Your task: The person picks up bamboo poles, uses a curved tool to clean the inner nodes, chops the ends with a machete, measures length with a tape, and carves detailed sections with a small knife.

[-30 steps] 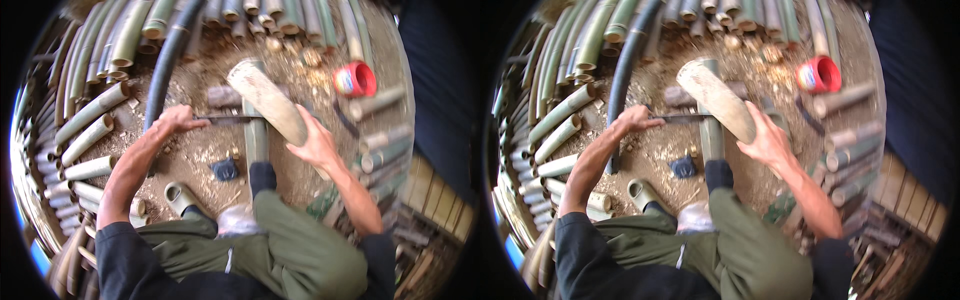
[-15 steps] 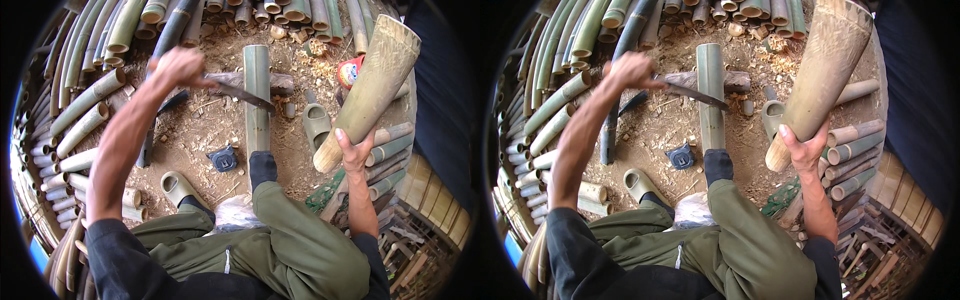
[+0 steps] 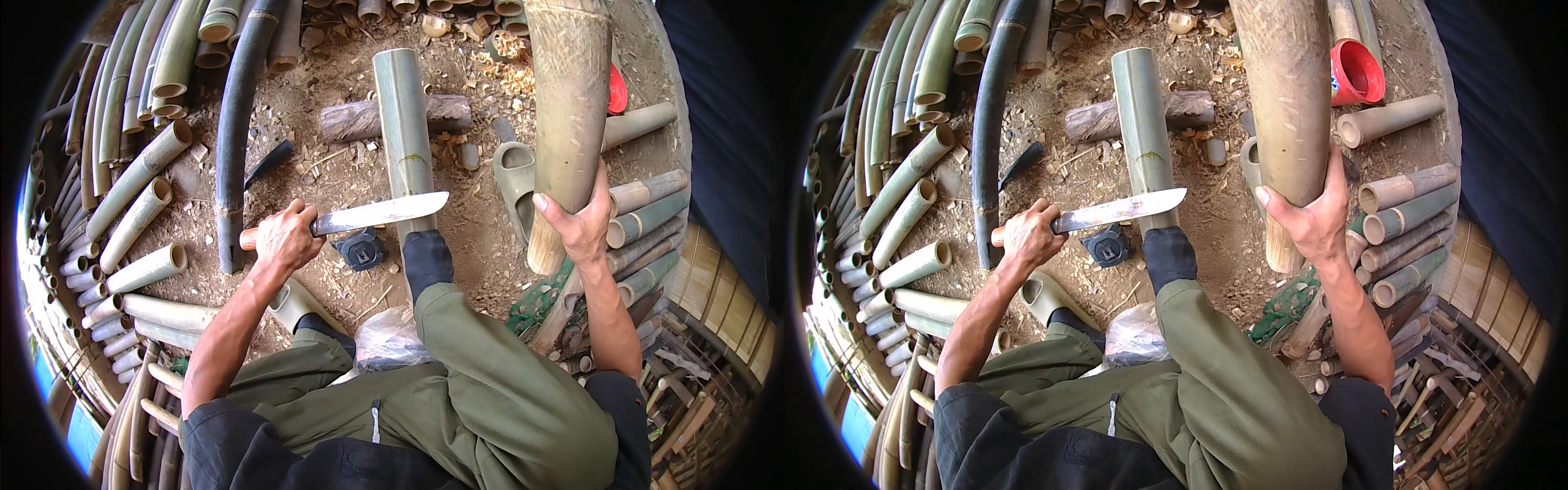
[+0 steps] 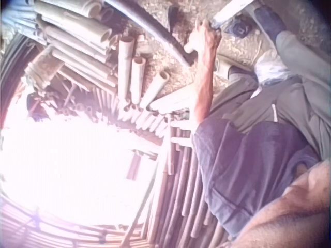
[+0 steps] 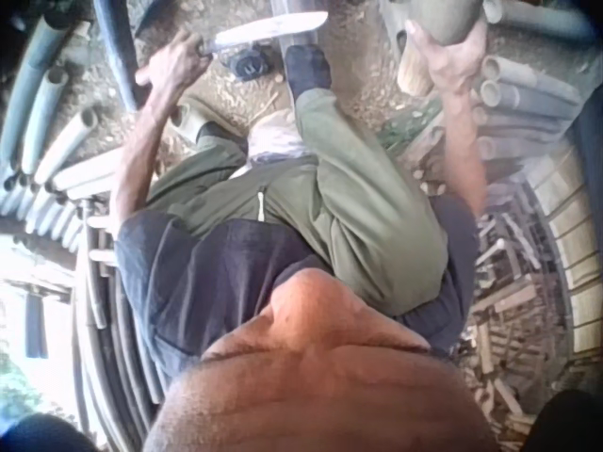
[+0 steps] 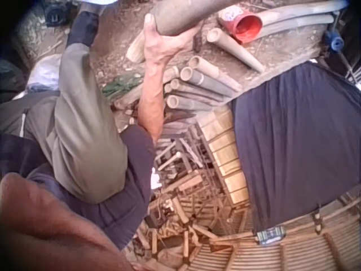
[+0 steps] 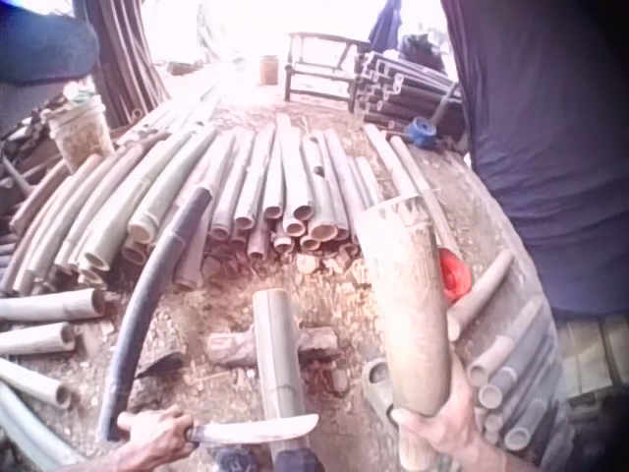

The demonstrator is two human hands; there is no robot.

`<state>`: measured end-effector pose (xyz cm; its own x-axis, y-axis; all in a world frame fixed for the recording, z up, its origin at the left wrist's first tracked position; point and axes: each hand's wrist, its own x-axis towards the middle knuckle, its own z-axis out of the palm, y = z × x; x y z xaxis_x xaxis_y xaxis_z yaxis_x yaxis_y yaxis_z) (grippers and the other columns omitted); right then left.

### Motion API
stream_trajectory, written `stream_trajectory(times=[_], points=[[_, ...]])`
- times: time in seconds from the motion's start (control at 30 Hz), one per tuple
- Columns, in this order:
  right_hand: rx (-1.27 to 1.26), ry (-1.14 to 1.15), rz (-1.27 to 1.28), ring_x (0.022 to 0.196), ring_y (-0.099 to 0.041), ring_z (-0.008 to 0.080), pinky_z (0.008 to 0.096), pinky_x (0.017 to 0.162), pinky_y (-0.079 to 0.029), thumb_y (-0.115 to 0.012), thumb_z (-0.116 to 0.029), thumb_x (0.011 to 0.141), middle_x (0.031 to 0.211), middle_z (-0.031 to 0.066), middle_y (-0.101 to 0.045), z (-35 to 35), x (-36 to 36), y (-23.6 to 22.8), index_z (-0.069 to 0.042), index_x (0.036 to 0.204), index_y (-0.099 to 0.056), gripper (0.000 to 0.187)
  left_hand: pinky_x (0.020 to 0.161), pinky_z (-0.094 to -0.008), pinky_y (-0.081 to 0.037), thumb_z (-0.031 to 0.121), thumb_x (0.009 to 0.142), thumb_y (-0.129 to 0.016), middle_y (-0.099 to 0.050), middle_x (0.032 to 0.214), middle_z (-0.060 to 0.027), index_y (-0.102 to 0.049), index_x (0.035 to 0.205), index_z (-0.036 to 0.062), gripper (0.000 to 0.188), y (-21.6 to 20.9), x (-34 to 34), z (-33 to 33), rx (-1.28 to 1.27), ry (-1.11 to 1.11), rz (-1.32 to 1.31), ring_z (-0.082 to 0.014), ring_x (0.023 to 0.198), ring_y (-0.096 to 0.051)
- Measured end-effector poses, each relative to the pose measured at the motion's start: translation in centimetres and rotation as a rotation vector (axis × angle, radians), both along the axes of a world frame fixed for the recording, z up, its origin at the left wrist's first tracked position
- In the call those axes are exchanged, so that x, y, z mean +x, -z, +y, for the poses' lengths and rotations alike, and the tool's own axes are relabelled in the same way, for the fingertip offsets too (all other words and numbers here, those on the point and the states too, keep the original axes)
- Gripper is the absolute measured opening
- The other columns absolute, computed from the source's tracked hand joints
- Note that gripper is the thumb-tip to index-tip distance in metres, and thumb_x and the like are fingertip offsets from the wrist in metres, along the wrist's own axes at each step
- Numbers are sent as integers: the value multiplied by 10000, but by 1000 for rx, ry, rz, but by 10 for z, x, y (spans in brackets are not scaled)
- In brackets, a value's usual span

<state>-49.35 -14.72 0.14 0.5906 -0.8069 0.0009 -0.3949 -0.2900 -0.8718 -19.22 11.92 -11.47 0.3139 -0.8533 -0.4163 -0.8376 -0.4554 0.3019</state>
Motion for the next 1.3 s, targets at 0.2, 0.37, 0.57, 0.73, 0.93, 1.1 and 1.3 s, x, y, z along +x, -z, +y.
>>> stream_trajectory(times=[0.2,0.37,0.57,0.73,0.93,1.1,1.3], points=[[-4,-21,33,1065,-590,220,361,955,-462,-828,-224,709,1174,137,-599,-2,-2,1,7,1320,-432,763,716,-450,-539,265,755,-726,-604,884,-103,-667,899,75,246,4,-1,0,17,18,-21,-323,780,-676],[21,-52,51,1072,-592,225,362,957,-466,-833,-217,702,1172,142,-600,-2,0,-2,15,1342,-417,798,720,-459,-537,268,759,-724,-606,878,-111,-668,897,75,244,1,2,2,32,6,-15,-330,782,-675],[-285,-443,82,1048,-659,292,368,910,-545,-872,-215,635,1194,195,-626,14,5,4,4,1401,-420,916,752,-457,-539,259,759,-705,-665,959,-149,-686,934,61,265,14,13,-4,231,-8,-17,-355,837,-680],[-985,-1245,21,779,-644,246,375,674,-570,-851,-285,565,920,83,-606,-22,35,26,-116,1250,-541,770,760,-464,-552,217,742,-648,-698,848,-220,-718,877,47,228,4,18,-28,249,51,9,-378,791,-690],[-817,-1231,261,620,-591,218,331,549,-528,-676,-271,756,852,61,-576,20,34,5,-101,1281,-534,569,750,-470,-554,182,714,-649,-700,860,-211,-719,873,49,219,15,25,-18,202,58,-14,-382,782,-690],[-734,-1330,102,761,-631,229,373,627,-546,-767,-191,703,935,84,-597,1,31,32,-104,1246,-526,601,747,-481,-554,188,711,-652,-701,849,-206,-716,864,47,218,15,26,-25,170,91,-11,-388,778,-690],[-483,-1290,141,612,-558,249,353,533,-499,-768,-171,653,877,96,-575,46,24,-15,-101,1286,-511,687,744,-472,-561,220,712,-647,-697,809,-212,-710,822,46,216,22,35,-21,141,135,-21,-383,770,-691]])
